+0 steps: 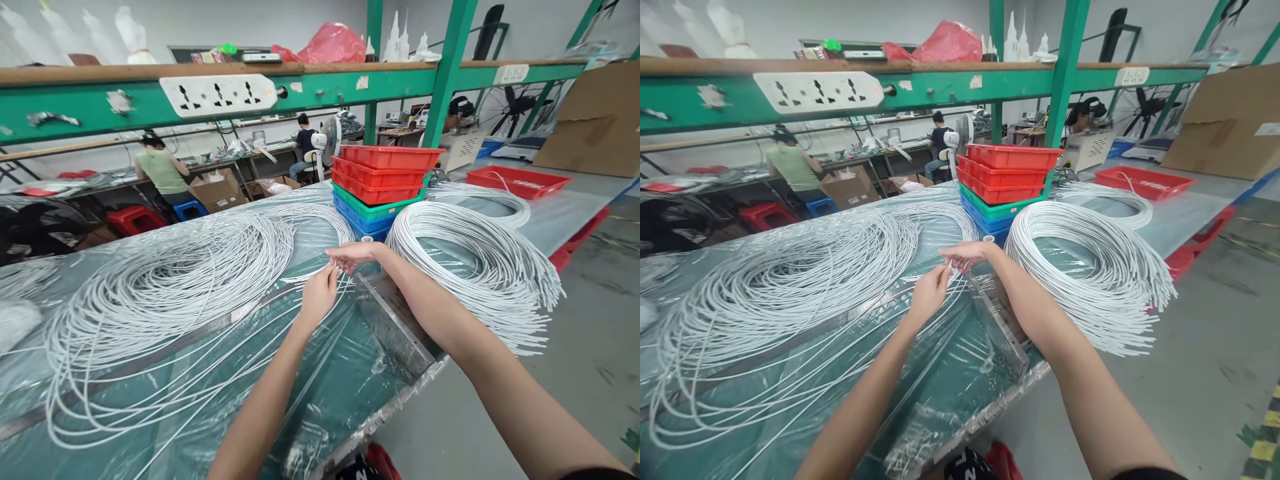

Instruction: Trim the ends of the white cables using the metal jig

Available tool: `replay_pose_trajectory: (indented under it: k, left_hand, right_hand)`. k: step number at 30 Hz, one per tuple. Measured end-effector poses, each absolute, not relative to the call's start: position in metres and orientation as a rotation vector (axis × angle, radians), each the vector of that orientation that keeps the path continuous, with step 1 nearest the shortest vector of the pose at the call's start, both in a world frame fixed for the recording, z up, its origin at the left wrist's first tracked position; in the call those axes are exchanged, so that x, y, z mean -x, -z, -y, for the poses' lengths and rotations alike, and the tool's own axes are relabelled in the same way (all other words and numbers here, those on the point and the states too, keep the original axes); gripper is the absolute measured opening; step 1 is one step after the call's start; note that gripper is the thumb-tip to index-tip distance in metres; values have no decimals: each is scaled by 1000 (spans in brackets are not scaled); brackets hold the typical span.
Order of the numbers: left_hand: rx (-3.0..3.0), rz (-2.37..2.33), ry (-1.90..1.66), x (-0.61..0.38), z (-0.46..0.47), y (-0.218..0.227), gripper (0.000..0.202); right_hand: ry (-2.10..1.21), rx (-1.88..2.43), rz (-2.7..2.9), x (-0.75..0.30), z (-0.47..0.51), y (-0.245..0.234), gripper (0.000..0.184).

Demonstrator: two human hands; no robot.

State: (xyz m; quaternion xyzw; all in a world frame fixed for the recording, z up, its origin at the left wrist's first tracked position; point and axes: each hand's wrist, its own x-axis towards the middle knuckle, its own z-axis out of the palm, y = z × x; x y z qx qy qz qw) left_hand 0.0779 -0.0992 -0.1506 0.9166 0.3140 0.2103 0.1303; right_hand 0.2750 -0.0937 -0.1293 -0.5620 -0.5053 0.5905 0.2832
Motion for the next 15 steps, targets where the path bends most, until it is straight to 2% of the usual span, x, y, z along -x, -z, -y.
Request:
replay_pose_trajectory:
  k: [3, 9, 15]
  left_hand:
    - [-2729, -940, -498, -97, 81, 148, 31]
    - [-2801, -1063, -397, -108, 81, 146, 33]
    - [-2779, -1197, -351, -98, 83, 145, 37]
  right_hand:
    - [-1637, 1503, 1360, -273, 94, 133, 58]
    - [-1552, 1952, 1421, -275, 95, 141, 57]
    - [-1615, 1609, 1499, -270, 98, 142, 55]
